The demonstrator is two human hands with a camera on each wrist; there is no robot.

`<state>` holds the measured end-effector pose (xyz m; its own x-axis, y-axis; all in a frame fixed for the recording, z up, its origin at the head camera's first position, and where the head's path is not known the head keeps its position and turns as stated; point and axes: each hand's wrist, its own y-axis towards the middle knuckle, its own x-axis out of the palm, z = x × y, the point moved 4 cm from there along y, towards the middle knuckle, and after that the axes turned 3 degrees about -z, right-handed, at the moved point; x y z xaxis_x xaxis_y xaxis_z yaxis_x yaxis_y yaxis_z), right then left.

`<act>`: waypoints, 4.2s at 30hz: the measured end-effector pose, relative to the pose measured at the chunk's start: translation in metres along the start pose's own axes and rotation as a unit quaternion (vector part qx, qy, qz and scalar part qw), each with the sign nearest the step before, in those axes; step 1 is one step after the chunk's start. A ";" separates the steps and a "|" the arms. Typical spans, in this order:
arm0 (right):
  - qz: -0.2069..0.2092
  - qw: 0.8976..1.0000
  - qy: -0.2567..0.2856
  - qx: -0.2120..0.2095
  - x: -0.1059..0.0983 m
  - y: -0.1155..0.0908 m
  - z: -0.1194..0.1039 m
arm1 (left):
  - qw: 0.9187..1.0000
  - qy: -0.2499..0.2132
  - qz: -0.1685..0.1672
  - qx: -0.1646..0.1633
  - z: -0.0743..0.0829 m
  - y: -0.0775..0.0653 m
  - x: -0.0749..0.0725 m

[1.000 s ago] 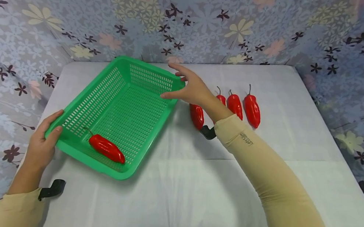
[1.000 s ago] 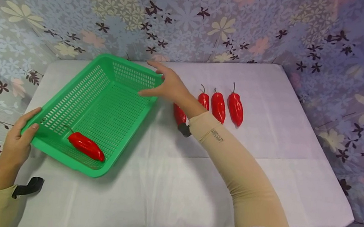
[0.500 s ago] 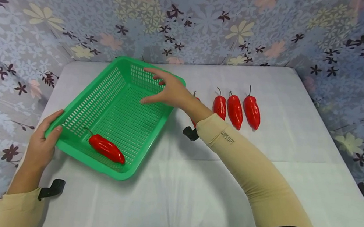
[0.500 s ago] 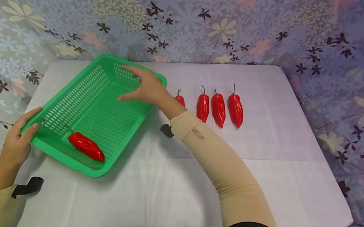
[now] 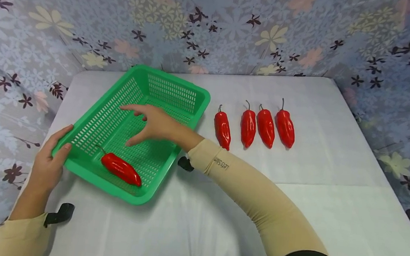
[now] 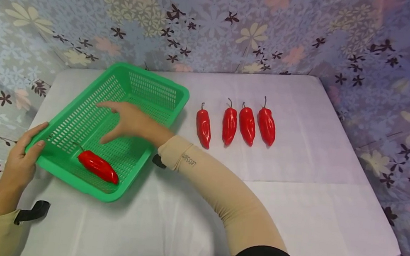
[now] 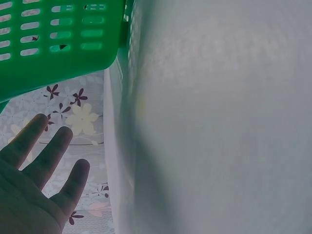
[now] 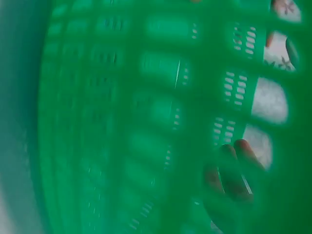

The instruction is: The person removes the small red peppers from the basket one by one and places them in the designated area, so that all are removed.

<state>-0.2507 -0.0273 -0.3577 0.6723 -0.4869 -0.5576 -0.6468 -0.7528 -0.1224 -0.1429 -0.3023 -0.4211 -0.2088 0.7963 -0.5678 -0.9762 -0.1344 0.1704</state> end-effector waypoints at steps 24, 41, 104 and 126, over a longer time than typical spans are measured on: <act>-0.200 0.972 -0.122 0.008 0.078 0.023 -0.002 | 0.999 -0.021 0.003 0.025 0.002 0.000 0.000; -0.245 0.962 -0.116 0.032 0.090 0.021 -0.001 | 0.999 -0.021 0.002 0.028 0.002 0.002 0.001; 0.120 0.972 0.127 0.158 -0.116 -0.076 0.043 | 1.000 0.012 -0.004 0.014 0.002 -0.001 -0.001; 0.258 0.900 0.124 0.329 -0.198 -0.229 0.145 | 1.000 -0.007 0.000 0.010 0.006 -0.001 -0.001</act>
<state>-0.2882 0.3053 -0.3389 0.2276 -0.8423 -0.4886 -0.9144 -0.0124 -0.4046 -0.1417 -0.2990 -0.4157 -0.2067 0.8051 -0.5559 -0.9750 -0.1219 0.1860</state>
